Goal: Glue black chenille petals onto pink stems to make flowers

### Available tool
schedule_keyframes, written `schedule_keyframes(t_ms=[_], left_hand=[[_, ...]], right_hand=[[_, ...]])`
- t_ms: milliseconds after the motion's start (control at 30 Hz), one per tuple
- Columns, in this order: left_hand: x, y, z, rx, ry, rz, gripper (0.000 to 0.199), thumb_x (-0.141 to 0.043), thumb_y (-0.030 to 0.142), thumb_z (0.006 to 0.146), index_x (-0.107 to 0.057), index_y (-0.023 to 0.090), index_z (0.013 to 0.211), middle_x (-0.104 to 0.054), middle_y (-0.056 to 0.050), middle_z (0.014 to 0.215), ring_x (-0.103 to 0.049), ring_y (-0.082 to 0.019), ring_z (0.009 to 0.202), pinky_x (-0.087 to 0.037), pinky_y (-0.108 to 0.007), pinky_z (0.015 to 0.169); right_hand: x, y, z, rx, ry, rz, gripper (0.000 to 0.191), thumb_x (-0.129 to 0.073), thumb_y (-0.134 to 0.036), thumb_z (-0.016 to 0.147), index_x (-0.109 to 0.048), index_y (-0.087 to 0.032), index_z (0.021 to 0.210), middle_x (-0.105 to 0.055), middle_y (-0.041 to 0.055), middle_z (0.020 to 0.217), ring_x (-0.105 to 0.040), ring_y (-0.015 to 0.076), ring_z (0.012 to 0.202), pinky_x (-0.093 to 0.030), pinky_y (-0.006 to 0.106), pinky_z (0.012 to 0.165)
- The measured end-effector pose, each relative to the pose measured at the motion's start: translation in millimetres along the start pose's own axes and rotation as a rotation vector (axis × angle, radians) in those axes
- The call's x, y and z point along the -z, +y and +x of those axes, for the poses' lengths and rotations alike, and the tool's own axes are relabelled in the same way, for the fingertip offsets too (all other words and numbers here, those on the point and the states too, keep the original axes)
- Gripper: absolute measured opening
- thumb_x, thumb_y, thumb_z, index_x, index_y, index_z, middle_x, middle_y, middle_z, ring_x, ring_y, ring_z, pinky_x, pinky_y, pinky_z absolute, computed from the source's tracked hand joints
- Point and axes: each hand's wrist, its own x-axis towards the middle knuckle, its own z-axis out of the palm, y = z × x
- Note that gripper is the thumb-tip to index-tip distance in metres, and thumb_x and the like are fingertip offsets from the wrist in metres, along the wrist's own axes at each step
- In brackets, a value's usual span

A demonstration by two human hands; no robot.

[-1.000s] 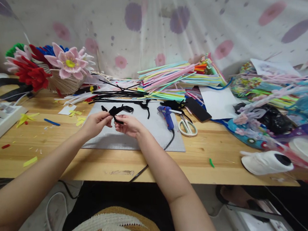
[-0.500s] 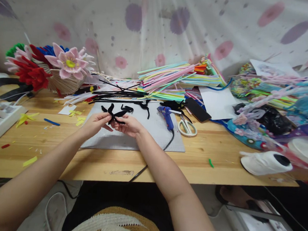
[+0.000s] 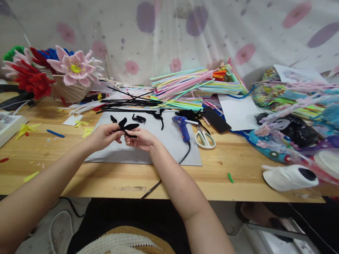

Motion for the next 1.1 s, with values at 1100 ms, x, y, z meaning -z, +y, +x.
schedule_keyframes(t_ms=[1100], left_hand=[[15.3,0,-4,-0.026,-0.181,0.142,0.033,-0.044,0.032,0.082,-0.052,0.015,0.054,-0.060,0.001,0.051,-0.051,-0.009,0.051,-0.038,-0.020,0.054]], right_hand=[[5,-13,-2,0.273,0.256,-0.439,0.031,-0.073,-0.040,0.058,-0.056,-0.017,0.071,-0.055,-0.0031,0.065,-0.050,0.0065,0.055,-0.042,0.021,0.054]])
